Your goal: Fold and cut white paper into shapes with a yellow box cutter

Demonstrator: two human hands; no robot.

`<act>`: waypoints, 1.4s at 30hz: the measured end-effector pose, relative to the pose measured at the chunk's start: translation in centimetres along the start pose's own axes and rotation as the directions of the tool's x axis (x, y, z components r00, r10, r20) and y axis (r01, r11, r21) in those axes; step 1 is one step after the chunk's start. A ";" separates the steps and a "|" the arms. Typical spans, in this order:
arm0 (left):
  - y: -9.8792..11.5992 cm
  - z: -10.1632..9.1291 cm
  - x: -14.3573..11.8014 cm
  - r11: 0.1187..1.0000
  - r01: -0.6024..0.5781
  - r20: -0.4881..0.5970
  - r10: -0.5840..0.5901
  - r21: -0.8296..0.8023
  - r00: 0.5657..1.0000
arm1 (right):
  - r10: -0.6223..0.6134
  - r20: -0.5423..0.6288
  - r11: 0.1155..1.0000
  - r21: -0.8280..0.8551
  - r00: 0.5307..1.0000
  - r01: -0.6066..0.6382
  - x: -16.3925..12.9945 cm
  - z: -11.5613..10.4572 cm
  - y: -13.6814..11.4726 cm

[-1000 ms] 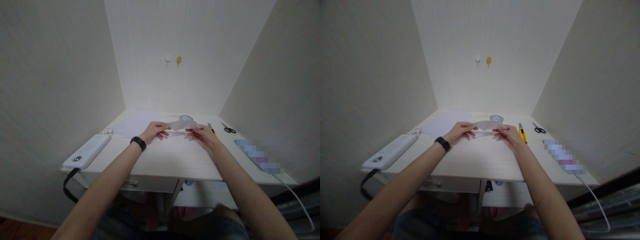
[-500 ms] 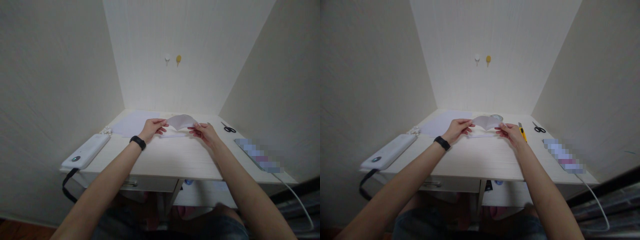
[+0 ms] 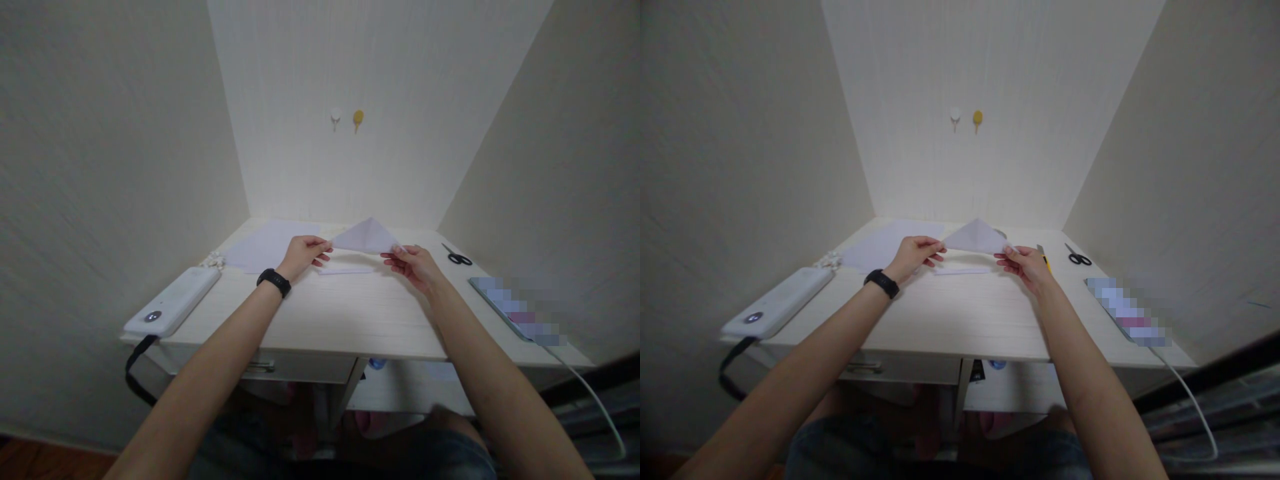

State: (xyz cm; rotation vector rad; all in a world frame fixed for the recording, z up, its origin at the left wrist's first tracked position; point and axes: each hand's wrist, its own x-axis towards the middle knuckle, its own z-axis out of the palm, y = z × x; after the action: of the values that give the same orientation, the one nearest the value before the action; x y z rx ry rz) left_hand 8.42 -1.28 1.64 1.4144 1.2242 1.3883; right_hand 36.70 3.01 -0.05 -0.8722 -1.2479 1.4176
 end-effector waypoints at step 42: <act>-0.6 1.2 -0.1 0.923 -0.113 -0.149 0.061 -0.369 0.987 | 0.095 0.154 0.943 0.301 0.984 -0.138 -1.3 10.8 2.1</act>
State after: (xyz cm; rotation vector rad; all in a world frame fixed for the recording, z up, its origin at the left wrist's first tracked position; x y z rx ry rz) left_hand 9.55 -1.17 0.90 1.1304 0.9182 1.7000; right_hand 26.30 -0.80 -0.05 -0.6488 -1.0461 1.7393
